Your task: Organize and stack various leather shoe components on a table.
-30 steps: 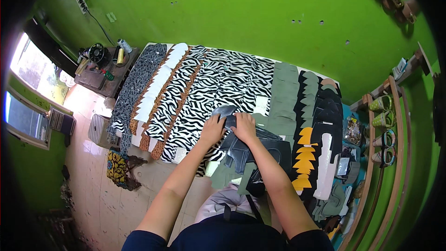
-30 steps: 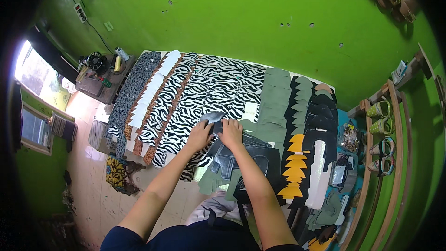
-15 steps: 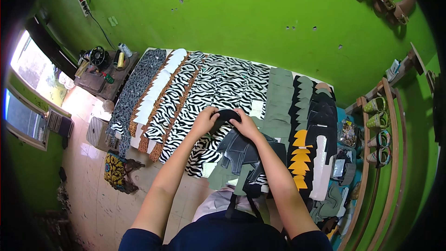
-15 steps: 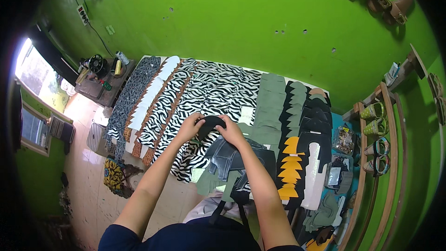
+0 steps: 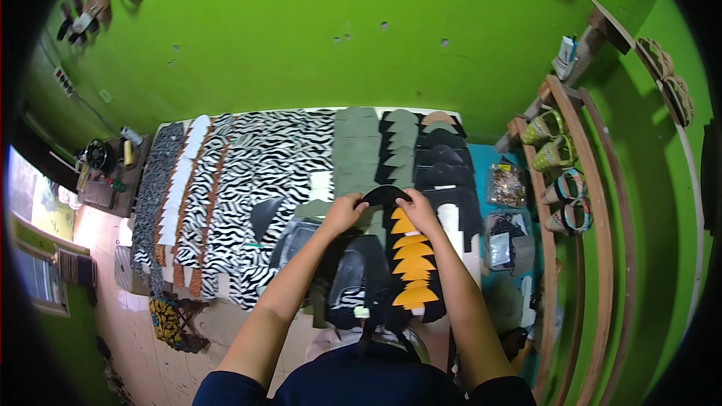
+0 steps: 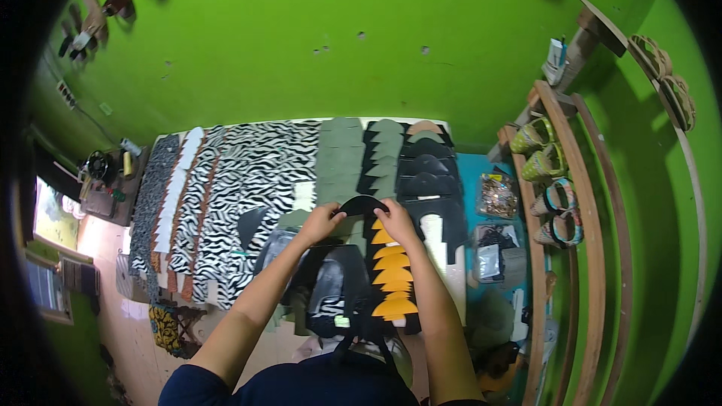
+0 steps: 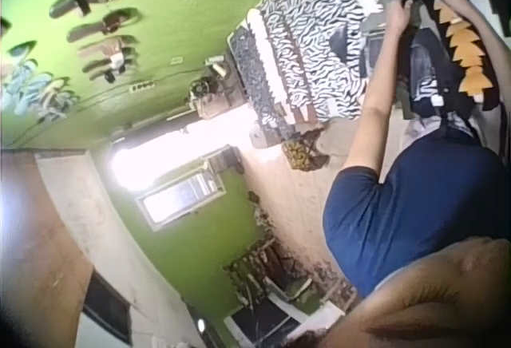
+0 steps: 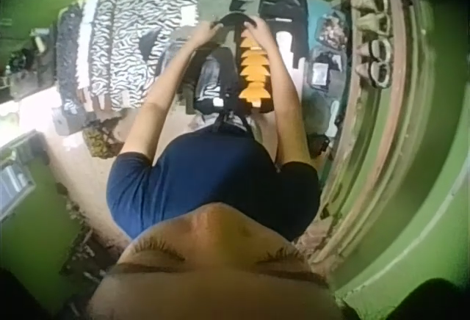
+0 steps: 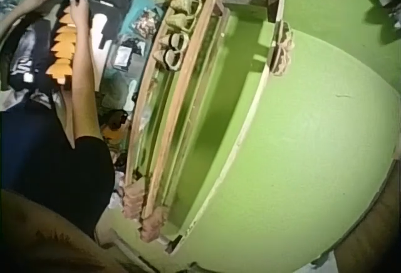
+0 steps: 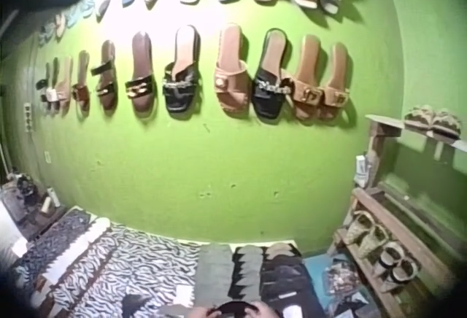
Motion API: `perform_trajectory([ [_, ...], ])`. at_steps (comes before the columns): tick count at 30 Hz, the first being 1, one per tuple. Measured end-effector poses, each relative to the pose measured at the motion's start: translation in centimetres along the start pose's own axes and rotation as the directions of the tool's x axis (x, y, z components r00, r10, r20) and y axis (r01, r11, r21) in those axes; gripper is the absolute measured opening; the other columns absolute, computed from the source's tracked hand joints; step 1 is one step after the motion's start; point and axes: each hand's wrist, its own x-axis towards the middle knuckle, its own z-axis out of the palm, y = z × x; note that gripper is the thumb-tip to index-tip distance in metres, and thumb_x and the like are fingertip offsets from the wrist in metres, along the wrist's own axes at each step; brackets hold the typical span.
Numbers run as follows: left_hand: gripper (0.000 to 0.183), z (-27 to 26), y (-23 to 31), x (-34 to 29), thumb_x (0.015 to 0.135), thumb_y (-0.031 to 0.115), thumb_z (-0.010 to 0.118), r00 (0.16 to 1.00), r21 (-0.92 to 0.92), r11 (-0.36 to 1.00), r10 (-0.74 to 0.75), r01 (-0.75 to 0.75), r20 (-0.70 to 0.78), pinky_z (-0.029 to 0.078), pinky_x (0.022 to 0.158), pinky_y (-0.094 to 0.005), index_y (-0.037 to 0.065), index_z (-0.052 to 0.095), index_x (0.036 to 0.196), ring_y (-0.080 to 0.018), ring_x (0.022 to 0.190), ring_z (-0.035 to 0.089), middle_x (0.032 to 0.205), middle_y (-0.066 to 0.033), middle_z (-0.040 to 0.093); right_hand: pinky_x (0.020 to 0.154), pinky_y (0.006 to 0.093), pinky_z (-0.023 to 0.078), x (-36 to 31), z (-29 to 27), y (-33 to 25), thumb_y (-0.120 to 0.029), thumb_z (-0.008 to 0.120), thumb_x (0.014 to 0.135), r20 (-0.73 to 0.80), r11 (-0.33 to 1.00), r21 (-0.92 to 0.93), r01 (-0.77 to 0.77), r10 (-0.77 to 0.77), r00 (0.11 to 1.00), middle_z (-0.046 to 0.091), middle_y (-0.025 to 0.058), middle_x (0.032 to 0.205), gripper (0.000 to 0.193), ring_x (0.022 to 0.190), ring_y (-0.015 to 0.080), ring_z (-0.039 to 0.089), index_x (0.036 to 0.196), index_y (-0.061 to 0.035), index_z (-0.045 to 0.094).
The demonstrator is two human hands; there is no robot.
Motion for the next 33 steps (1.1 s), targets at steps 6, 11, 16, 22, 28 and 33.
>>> perform_trajectory([
  [6,0.024,9.6,4.8,3.3,0.082,0.021,0.059,1.0,0.02,1.0,0.01,-0.01,-0.019,0.046,0.078,-0.0421,0.002,0.06,0.096,-0.0366,0.09,0.057,0.095,-0.0191,0.059,0.063,0.0309,0.047,-1.1,-9.6,4.7,-0.012,0.06,0.084,-0.163,0.99,-0.006,-0.142,0.14,0.977,0.062,0.0116,0.082,0.026,0.067,0.0188,0.059,0.108,-0.0042,0.053],
  [11,0.031,13.2,6.6,5.6,0.08,0.019,0.062,0.988,0.318,0.948,0.059,-0.012,-0.139,0.044,0.084,-0.0386,0.006,0.06,0.108,-0.0307,0.097,0.053,0.101,-0.0132,0.055,0.063,0.0281,0.045,-1.4,-13.9,9.2,-0.012,0.057,0.086,-0.204,0.979,0.003,-0.204,0.2,0.958,0.059,0.008,0.082,0.03,0.068,0.015,0.054,0.115,-0.0041,0.05],
  [16,0.027,14.4,6.2,7.1,0.075,0.018,0.065,0.952,0.478,0.876,0.19,-0.055,-0.239,0.044,0.078,-0.0392,0.008,0.062,0.099,-0.0282,0.092,0.051,0.097,-0.0099,0.053,0.061,0.0242,0.042,-1.3,-14.4,10.0,-0.011,0.055,0.088,-0.187,0.957,0.008,-0.289,0.285,0.94,0.056,0.0032,0.082,0.031,0.066,0.0094,0.049,0.117,-0.0028,0.049],
  [22,0.013,14.9,5.9,8.0,0.076,0.017,0.062,0.964,0.495,0.869,0.119,0.015,-0.238,0.043,0.077,-0.0394,0.008,0.061,0.086,-0.0289,0.091,0.051,0.092,-0.0102,0.053,0.06,0.0232,0.042,-0.9,-14.2,10.5,-0.01,0.055,0.087,-0.184,0.974,0.057,-0.22,0.227,0.956,0.056,0.0032,0.084,0.029,0.065,0.0083,0.049,0.115,-0.0018,0.049],
  [28,0.01,14.1,6.7,9.3,0.078,0.014,0.058,0.964,0.476,0.879,0.117,0.011,-0.239,0.044,0.076,-0.0387,0.007,0.061,0.083,-0.0298,0.089,0.052,0.091,-0.0112,0.054,0.069,0.0296,0.045,-0.1,-14.4,11.0,-0.011,0.057,0.084,-0.245,0.986,0.125,-0.107,0.135,0.96,0.061,0.0129,0.101,0.033,0.076,0.0201,0.057,0.115,-0.0042,0.051],
  [33,0.013,13.3,6.9,9.2,0.079,0.013,0.057,0.951,0.483,0.874,0.111,0.045,-0.289,0.043,0.076,-0.0394,0.006,0.059,0.089,-0.0289,0.091,0.053,0.095,-0.0111,0.054,0.079,0.036,0.042,0.1,-12.7,8.7,-0.011,0.058,0.081,-0.209,0.988,-0.02,-0.155,0.147,0.967,0.059,0.0135,0.105,0.034,0.084,0.0258,0.057,0.115,-0.0069,0.051],
])
